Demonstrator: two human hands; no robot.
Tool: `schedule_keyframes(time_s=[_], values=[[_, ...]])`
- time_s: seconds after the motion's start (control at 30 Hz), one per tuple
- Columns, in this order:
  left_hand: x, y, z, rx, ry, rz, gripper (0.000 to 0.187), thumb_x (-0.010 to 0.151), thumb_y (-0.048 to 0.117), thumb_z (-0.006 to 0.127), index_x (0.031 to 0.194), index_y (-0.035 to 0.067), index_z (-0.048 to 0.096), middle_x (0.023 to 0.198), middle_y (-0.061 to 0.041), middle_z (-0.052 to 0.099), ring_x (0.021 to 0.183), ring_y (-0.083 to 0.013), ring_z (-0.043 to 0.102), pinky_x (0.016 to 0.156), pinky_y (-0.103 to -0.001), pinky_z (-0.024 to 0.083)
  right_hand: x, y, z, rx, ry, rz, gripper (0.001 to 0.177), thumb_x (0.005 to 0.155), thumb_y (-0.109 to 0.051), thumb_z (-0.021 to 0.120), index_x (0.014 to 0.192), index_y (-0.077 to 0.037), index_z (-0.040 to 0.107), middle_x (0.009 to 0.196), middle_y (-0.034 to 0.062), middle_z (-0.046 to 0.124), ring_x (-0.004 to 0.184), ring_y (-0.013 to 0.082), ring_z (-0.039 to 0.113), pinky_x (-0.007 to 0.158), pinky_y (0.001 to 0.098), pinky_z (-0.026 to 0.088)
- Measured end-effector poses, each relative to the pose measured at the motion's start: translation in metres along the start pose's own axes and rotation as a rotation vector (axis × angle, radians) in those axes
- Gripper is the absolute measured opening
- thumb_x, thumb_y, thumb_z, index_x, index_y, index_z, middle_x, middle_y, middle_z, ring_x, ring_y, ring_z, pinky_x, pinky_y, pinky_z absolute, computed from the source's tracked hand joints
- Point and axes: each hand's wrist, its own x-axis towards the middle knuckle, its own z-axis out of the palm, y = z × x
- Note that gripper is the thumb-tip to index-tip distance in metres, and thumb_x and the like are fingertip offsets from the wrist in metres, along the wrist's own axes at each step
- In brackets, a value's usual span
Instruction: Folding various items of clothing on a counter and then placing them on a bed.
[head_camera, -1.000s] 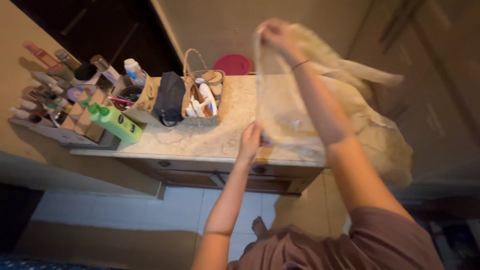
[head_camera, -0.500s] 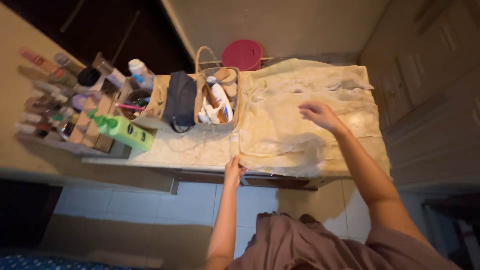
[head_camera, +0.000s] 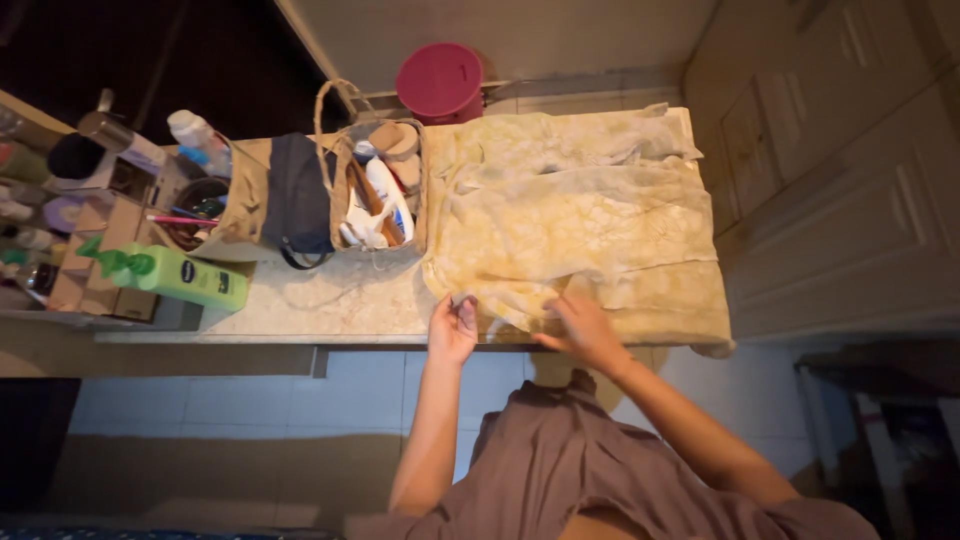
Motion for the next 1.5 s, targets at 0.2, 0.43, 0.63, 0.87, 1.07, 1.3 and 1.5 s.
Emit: schedule_keyframes(time_s=[0.2,0.43,0.63,0.87,1.07,1.3,1.5], values=[[0.000,-0.001,0.022,-0.028,-0.047,0.073,0.032,0.106,0.022,0.052,0.118,-0.006,0.061,0.105,-0.020,0.074,0.097,-0.0257,0.074,0.081,-0.029,0.064,0.006,0.012,0.029,-0.100,0.028,0.094,0.029,0.081,-0.016,0.077,0.107,-0.011,0.065,0.094,0.0089,0.060,0.087,0.0310,0.061,0.077,0.0409,0.049],[-0.017,-0.008,0.040,-0.004,-0.010,0.218,0.040,0.108,0.031,0.051,0.132,-0.001,0.055,0.128,-0.016,0.067,0.118,-0.0267,0.068,0.093,-0.033,0.060,-0.004,0.036,0.043,-0.040,0.015,0.125,0.030,0.077,-0.014,0.076,0.105,-0.010,0.066,0.093,0.0112,0.060,0.087,0.0345,0.061,0.075,0.0450,0.050],[-0.038,-0.048,0.064,0.192,0.129,0.487,0.056,0.102,0.040,0.046,0.151,0.014,0.039,0.150,-0.015,0.050,0.127,-0.0289,0.058,0.102,-0.037,0.050,-0.005,0.047,0.004,-0.003,-0.020,0.353,0.025,0.083,-0.005,0.068,0.107,-0.008,0.066,0.113,0.0161,0.062,0.085,0.0368,0.067,0.074,0.0440,0.056],[-0.058,-0.116,0.134,1.886,-0.398,1.019,0.058,0.086,0.020,0.071,0.141,0.007,0.054,0.126,-0.018,0.066,0.117,-0.0342,0.061,0.103,-0.040,0.046,0.019,0.022,-0.036,0.048,0.009,0.285,0.017,0.084,-0.011,0.072,0.101,-0.011,0.070,0.094,0.0069,0.072,0.082,0.0268,0.070,0.072,0.0387,0.057],[-0.057,-0.110,0.155,1.930,-0.303,0.732,0.025,0.093,0.018,0.065,0.117,0.015,0.071,0.083,-0.017,0.071,0.072,-0.0339,0.068,0.067,-0.039,0.053,-0.003,0.058,-0.040,-0.128,0.104,0.219,0.023,0.079,-0.004,0.071,0.101,-0.011,0.070,0.095,0.0089,0.069,0.085,0.0323,0.067,0.074,0.0421,0.054],[-0.043,-0.057,0.127,1.839,-0.332,0.747,0.021,0.094,0.026,0.070,0.108,0.011,0.075,0.078,-0.015,0.074,0.070,-0.0244,0.073,0.063,-0.034,0.055,-0.067,0.153,-0.080,-0.313,0.235,0.361,0.024,0.081,0.007,0.068,0.099,-0.009,0.068,0.101,0.0129,0.066,0.099,0.0348,0.066,0.085,0.0419,0.053],[-0.038,-0.032,0.119,1.826,-0.229,0.381,0.027,0.092,0.030,0.072,0.103,0.007,0.079,0.068,-0.004,0.064,0.060,-0.0101,0.052,0.056,-0.027,0.044,-0.102,0.228,-0.151,0.310,0.075,0.801,0.015,0.092,-0.009,0.062,0.099,-0.006,0.074,0.089,0.0034,0.071,0.086,0.0128,0.063,0.078,0.0267,0.049]])
